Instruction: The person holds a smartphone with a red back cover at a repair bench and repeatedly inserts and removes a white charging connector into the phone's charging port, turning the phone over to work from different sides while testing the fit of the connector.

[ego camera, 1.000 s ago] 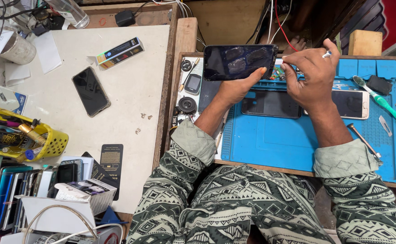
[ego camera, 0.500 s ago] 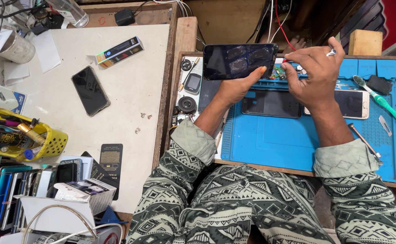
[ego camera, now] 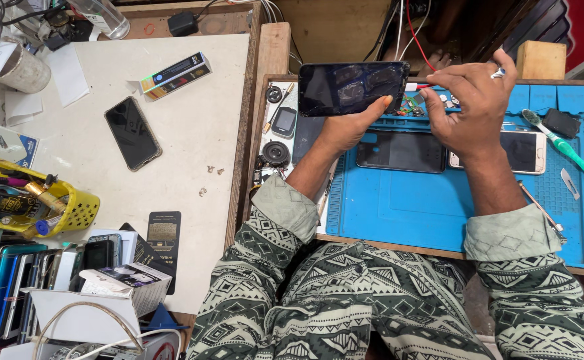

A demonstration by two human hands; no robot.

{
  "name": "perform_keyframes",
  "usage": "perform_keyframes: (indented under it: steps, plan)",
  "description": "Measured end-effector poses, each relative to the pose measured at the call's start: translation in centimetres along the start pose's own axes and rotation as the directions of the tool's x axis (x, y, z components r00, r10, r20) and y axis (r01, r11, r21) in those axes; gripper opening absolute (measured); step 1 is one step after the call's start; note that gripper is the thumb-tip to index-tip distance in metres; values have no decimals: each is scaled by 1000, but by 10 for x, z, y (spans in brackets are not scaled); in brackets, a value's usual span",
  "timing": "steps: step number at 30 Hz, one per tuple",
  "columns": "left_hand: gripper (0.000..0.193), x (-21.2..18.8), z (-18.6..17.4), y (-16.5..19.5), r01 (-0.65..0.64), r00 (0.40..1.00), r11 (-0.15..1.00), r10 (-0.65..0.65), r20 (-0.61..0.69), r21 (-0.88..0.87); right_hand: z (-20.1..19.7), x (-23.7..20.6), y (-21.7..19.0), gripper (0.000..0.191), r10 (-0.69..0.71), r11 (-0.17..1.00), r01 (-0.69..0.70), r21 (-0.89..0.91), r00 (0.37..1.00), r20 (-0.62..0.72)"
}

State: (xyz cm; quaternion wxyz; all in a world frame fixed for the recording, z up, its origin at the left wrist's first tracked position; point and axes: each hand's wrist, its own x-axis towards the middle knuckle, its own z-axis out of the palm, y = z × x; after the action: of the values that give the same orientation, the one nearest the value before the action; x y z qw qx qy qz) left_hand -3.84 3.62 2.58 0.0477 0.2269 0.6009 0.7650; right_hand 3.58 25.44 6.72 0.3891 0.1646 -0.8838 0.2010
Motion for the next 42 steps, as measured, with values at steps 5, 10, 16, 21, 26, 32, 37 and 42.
perform_keyframes:
  steps: [5, 10, 16, 21, 26, 32, 37, 42]
  plan:
    - [20, 0, 0, -1, -11, 1000, 1000, 11, -1, -2, 1, -1, 1, 8, -5, 1000, 5, -14, 1000, 0]
    - [20, 1, 0, -3, 8, 1000, 1000, -8, 9, -11, 1, -1, 2, 7, -12, 1000, 12, -16, 1000, 0]
    - [19, 0, -1, -1, 3, 1000, 1000, -3, 12, 22, 1, -1, 1, 7, -14, 1000, 15, -18, 1000, 12]
    - [19, -1, 0, 1, 10, 1000, 1000, -10, 11, 22, 1, -1, 1, 7, -17, 1000, 17, -17, 1000, 12]
    - [20, -2, 0, 2, -9, 1000, 1000, 9, 15, -6, 1, -1, 0, 7, -7, 1000, 8, -10, 1000, 26]
    - [21, -1, 2, 2, -32, 999, 999, 32, 22, -18, -1, 2, -3, 11, -26, 1000, 26, 1, 998, 50]
    - [20, -1, 1, 2, 2, 1000, 1000, -2, 16, 14, -1, 4, -6, 17, -47, 999, 46, 13, 997, 68]
    - [21, -2, 2, -2, -11, 1000, 1000, 11, 25, -23, -1, 4, -7, 19, -47, 999, 46, 9, 996, 73]
